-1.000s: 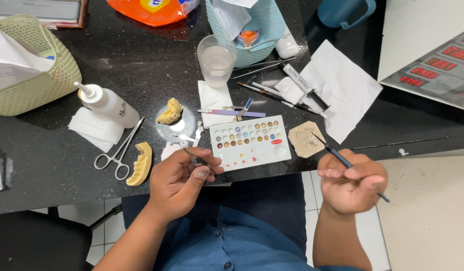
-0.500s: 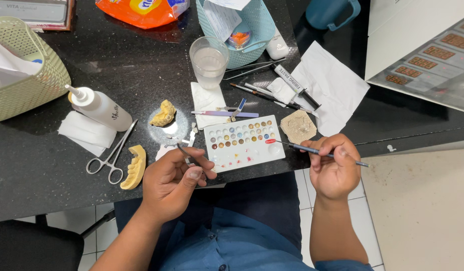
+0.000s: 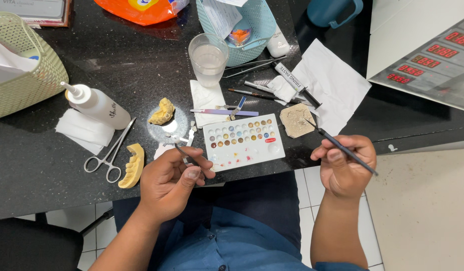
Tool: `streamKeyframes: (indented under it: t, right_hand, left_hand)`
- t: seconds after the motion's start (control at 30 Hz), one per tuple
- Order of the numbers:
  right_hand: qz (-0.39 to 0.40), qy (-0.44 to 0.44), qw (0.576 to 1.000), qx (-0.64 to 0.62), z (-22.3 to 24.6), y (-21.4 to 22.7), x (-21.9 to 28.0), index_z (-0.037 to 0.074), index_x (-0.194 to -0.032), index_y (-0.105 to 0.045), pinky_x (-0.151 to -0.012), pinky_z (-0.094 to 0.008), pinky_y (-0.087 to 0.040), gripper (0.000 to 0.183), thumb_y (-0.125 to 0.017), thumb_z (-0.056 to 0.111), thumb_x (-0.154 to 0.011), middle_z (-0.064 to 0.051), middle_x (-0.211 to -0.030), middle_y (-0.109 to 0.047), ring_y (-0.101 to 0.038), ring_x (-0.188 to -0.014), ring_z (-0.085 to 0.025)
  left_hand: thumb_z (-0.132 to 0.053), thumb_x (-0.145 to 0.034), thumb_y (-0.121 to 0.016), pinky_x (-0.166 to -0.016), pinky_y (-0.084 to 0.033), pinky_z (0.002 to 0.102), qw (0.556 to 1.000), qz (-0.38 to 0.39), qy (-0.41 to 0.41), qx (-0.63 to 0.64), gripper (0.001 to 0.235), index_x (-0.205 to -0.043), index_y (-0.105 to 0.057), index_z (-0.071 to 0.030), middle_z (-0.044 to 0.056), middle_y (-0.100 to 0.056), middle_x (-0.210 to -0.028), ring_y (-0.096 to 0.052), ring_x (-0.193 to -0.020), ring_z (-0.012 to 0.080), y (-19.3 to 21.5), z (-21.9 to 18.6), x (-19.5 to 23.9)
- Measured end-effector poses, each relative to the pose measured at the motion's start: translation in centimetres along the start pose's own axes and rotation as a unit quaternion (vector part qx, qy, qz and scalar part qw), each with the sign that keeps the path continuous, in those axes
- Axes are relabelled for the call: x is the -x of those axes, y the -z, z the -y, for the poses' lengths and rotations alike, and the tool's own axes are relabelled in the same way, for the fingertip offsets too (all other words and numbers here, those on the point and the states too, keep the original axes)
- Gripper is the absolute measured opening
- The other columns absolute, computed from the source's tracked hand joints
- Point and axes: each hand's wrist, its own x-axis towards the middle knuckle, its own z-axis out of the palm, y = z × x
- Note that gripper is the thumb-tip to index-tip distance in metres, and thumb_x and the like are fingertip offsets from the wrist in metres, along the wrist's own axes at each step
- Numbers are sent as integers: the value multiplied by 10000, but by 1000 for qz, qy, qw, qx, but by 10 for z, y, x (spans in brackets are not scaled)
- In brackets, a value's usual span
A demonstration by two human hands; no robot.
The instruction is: The person uses a metal tool to adjust a small white dental prosthesis, then consults a printed document and compares the prosthesis to a shade guide. They apply material from a palette to the prosthesis with a fine brush, repeatedly dipping the brush and refining the surface.
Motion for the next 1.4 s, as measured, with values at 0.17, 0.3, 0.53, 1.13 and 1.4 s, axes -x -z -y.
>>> streamKeyframes:
  t: [0.17,0.3,0.53,1.13,1.4]
  right_hand:
    - [-4,26,999,48,-4,-8,9,-30,-1159,-560,-795,-423,-647,214,-693,118,-1080,-202,-1014,-675,-725,-883,-250]
    - [17,-6,997,75,1,-21,6,-15,-1180,-540,-807,-413,-646,200,-639,141,-1105,-225,-1000,-692,-724,-860,-248]
    - [39,0,989,145,0,-38,2,7,-1170,-509,-841,-363,-635,147,-612,91,-1108,-206,-988,-685,-702,-853,-208]
    - [59,-8,980,191,-3,-42,6,-17,-1159,-521,-871,-322,-618,111,-597,9,-1082,-203,-1071,-688,-700,-894,-183]
    - [45,-33,983,176,2,-43,4,-17,-1139,-519,-847,-335,-628,116,-600,51,-1090,-203,-1024,-693,-713,-875,-204]
  left_hand:
    - [-93,-1034,-598,-752,-620,273,1000,4,13,-2,281,-1295,-596,10,145,-732,-1074,-759,-934,189,1,1,0]
    - [-101,-1038,-603,-761,-624,279,1000,1,12,-1,281,-1294,-593,17,149,-729,-1078,-758,-941,194,0,1,1]
    - [-112,-1035,-603,-756,-631,280,1000,6,12,-21,287,-1282,-598,34,155,-737,-1071,-762,-934,192,1,0,0]
    - [-83,-1035,-608,-754,-614,272,1000,21,9,-5,274,-1283,-601,32,158,-737,-1083,-753,-937,184,0,0,-1]
    - [-86,-1037,-607,-748,-603,263,1000,24,7,-8,273,-1284,-604,31,154,-739,-1081,-753,-937,177,0,-1,-2]
